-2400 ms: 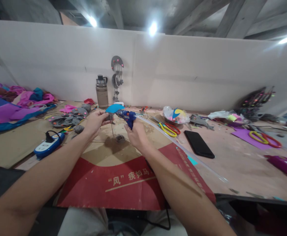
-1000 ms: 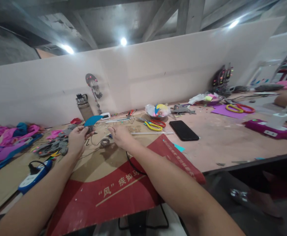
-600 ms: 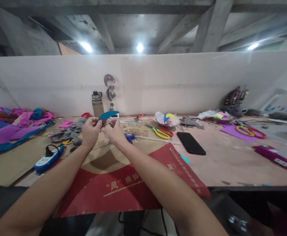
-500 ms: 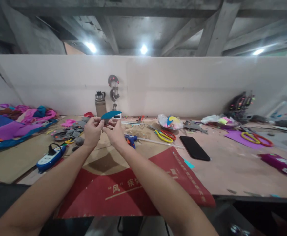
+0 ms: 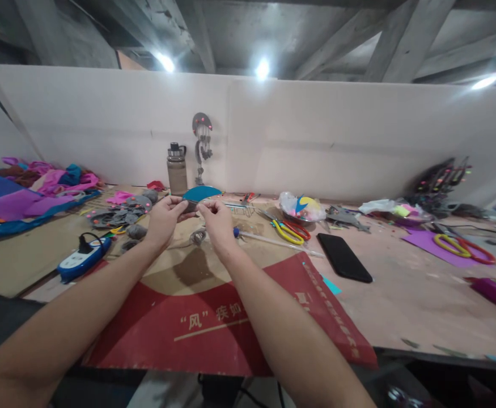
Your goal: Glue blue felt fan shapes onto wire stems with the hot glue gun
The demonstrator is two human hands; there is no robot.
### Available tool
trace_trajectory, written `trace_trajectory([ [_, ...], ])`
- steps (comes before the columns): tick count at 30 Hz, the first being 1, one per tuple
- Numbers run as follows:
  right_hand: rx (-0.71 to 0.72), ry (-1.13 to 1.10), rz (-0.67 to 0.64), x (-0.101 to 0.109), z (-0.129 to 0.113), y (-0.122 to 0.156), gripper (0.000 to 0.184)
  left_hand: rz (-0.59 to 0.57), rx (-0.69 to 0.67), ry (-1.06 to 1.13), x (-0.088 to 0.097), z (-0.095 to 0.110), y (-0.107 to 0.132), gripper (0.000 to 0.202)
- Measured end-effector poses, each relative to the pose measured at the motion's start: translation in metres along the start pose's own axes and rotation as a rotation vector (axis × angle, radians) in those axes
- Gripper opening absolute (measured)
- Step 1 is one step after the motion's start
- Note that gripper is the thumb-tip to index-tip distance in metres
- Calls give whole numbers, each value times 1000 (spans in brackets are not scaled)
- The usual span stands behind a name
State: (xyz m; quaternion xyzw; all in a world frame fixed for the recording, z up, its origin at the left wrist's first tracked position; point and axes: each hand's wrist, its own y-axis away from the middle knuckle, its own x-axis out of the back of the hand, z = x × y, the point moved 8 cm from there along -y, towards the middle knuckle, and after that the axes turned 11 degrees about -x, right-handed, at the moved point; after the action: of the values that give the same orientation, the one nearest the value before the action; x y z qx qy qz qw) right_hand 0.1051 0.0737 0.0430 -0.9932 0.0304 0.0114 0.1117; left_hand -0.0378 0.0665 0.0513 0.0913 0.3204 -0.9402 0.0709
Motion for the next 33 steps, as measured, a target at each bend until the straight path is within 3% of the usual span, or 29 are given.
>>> trace_trajectory([
  [11,47,-70,67,10,-14,8,15,-40,99,120,-7,-4,4,13],
  [17,19,-36,100,13,-10,5,20,-60,103,155,-10,-2,7,12],
  [29,-1,-78,67,13,-5,2,23,-53,168,219,-14,-1,9,11],
  [33,-12,-186,50,13,-4,1,21,-58,217,247,-15,-4,10,12],
])
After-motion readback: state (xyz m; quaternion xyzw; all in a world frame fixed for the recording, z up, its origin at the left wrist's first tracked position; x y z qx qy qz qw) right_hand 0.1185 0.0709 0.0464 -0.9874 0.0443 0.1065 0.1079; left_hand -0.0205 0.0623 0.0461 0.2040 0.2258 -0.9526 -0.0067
